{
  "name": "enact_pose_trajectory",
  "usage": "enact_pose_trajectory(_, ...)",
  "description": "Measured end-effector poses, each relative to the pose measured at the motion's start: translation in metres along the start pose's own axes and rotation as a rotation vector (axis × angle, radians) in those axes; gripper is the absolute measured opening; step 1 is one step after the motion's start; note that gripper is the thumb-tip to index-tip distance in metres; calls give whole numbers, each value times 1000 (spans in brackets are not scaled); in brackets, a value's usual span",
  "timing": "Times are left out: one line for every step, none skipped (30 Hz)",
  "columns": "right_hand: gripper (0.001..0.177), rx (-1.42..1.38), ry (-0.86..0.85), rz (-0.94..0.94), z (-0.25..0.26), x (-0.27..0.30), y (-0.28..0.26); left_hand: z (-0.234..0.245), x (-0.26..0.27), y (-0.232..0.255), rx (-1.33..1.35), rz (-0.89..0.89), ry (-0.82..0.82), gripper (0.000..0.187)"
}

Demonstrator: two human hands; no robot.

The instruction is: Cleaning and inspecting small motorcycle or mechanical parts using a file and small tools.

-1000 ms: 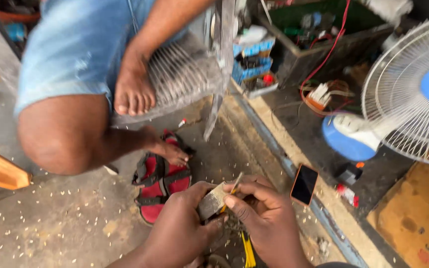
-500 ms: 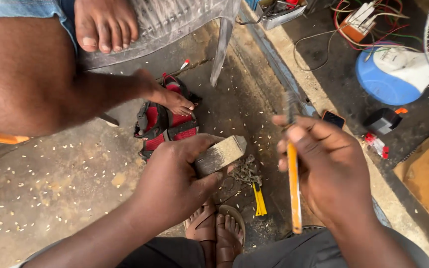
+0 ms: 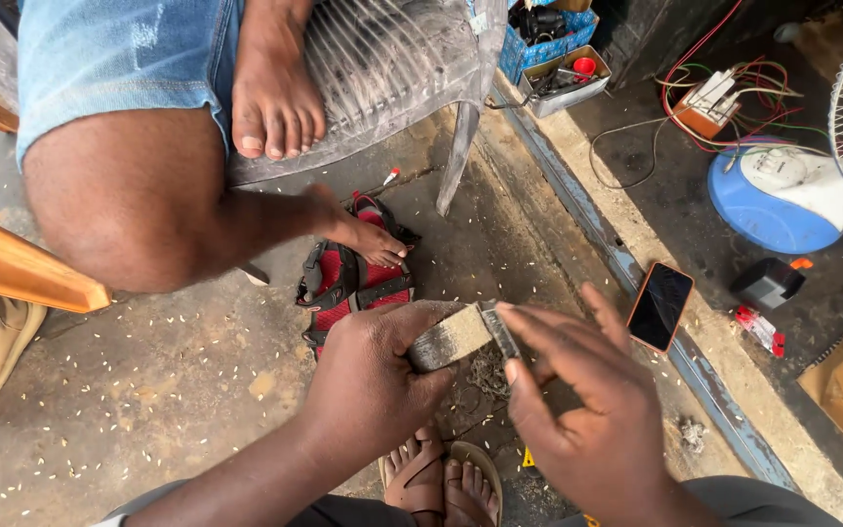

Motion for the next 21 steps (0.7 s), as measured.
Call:
enact_pose_trajectory(42,14,-11,-13,-2,0,-2,0,0,-1,-23,45,7,37)
enact_pose_trajectory(41,27,-23,-28,-4,1,-4,-1,1,-2,-46,91,15,36)
enact_pose_trajectory(41,28,-25,-27,-7,2,-3,-2,3,-4,-44,93,16,36)
enact_pose_trajectory(39,53,-13,-8,-9,3,-3,-3,4,-4,-84,72,15,39)
enact_pose_trajectory(37,78,0,11,-11,4,-3,-4,4,-4,-123,51,14,41)
enact_pose_trajectory(37,80,0,11,-14,8,-2,-4,4,-5,-121,49,14,41)
enact_pose_trajectory(37,43,1,6,-18,11,0,-4,3,-6,-142,43,32,42)
enact_pose_trajectory(37,4,3,3,-22,14,2,-3,3,-6,-164,37,53,43)
enact_pose_trajectory(37,4,5,5,-20,10,-1,-4,3,-9,-165,34,55,43)
enact_pose_trajectory(37,53,14,6,-19,8,-4,-7,5,-12,-189,-12,54,44)
enact_pose_trajectory(37,103,23,8,-18,5,-7,-10,7,-14,-212,-58,53,45)
enact_pose_trajectory(37,105,17,9,-20,8,-2,-11,8,-12,-207,-55,56,45)
enact_pose_trajectory(35,75,35,-33,-22,10,4,-13,10,-9,-189,-39,25,49)
enact_pose_trajectory(33,46,57,-74,-23,12,10,-15,10,-6,-172,-28,-6,52)
enact_pose_trajectory(33,49,57,-71,-22,13,6,-15,9,-6,-170,-30,-4,52)
enact_pose_trajectory(32,78,35,-19,-22,15,-1,-13,7,-7,-184,38,14,47)
enact_pose_trajectory(32,106,13,34,-23,16,-7,-12,6,-9,-197,106,32,42)
enact_pose_trajectory(32,103,12,29,-22,12,-5,-13,8,-11,-199,109,29,42)
enact_pose_trajectory(32,85,13,-30,-22,8,0,-14,10,-11,-192,35,35,45)
enact_pose_trajectory(32,71,15,-88,-20,3,5,-16,11,-10,-180,-42,42,48)
enact_pose_trajectory(32,73,15,-92,-20,7,4,-16,12,-9,-179,-42,38,48)
Point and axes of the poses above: each hand's wrist, its own x-axis away from the middle knuckle, its own z-axis out of the back of the hand, y = z × x, the point moved 3 cm from there along -x, towards the middle knuckle, and after that the axes turned 9 degrees about x, right-handed, at the moved point
